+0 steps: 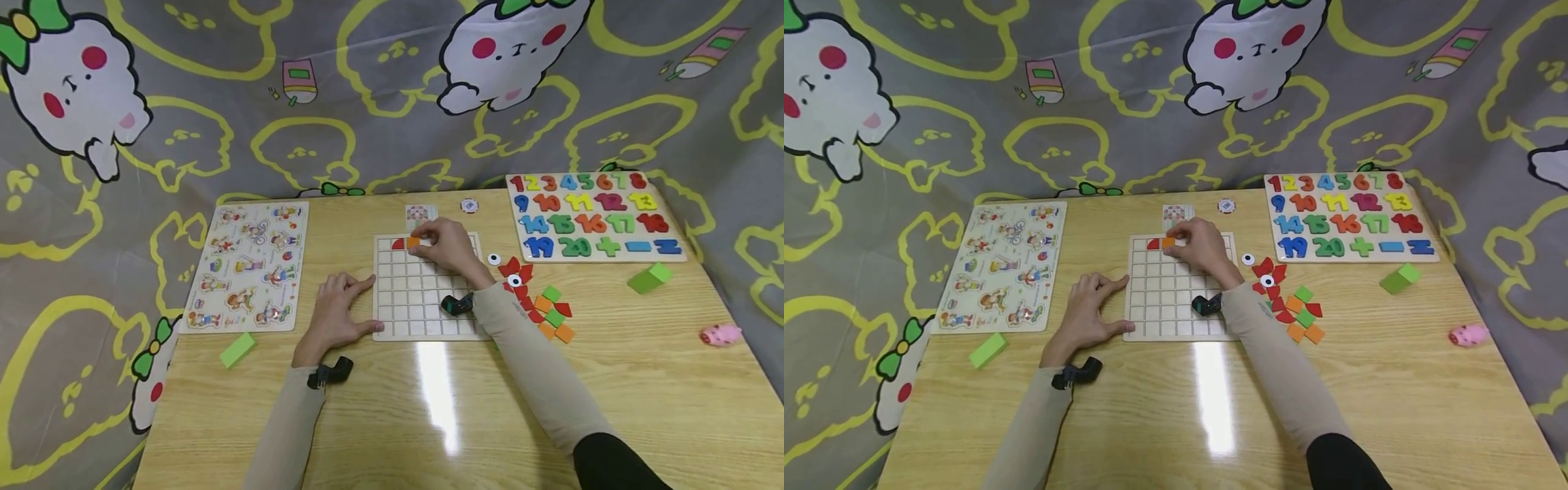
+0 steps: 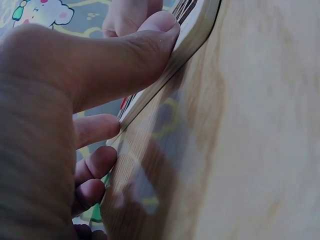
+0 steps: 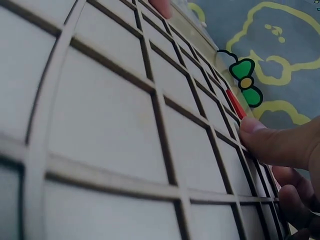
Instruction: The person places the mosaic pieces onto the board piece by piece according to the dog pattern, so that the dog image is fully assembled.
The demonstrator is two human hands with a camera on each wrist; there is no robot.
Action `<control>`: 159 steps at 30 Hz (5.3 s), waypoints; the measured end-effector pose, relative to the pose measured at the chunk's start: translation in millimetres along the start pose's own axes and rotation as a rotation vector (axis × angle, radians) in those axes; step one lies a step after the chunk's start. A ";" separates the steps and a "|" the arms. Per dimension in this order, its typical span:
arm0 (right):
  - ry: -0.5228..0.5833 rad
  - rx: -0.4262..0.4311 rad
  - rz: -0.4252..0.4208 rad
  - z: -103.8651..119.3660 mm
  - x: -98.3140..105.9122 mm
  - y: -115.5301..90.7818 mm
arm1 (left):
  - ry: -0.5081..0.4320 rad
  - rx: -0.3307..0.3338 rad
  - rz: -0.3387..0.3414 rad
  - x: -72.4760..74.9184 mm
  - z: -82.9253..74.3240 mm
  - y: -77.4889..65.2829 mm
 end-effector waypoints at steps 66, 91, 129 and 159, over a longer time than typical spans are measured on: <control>-0.057 -0.094 0.075 -71.5 111.1 -80.7 | -0.017 -0.018 -0.018 -2.4 -0.2 -1.6; 0.100 -0.010 -0.082 -18.2 21.1 -1.1 | -0.016 -0.004 0.000 0.0 1.9 0.9; -0.004 0.019 0.009 -10.8 44.6 -20.7 | -0.013 -0.005 -0.018 0.0 -0.9 0.3; -0.228 -0.168 0.128 -73.2 93.0 -108.1 | -0.024 -0.013 -0.019 -1.4 -2.4 -1.1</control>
Point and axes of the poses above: each hand's wrist, its own y-axis towards the middle knuckle, its own x-axis out of the back of the hand, z = x × y, the point moved 7 cm from there along y, towards the middle knuckle, and after that the axes turned 7 degrees about -y, right-handed, at the moved point
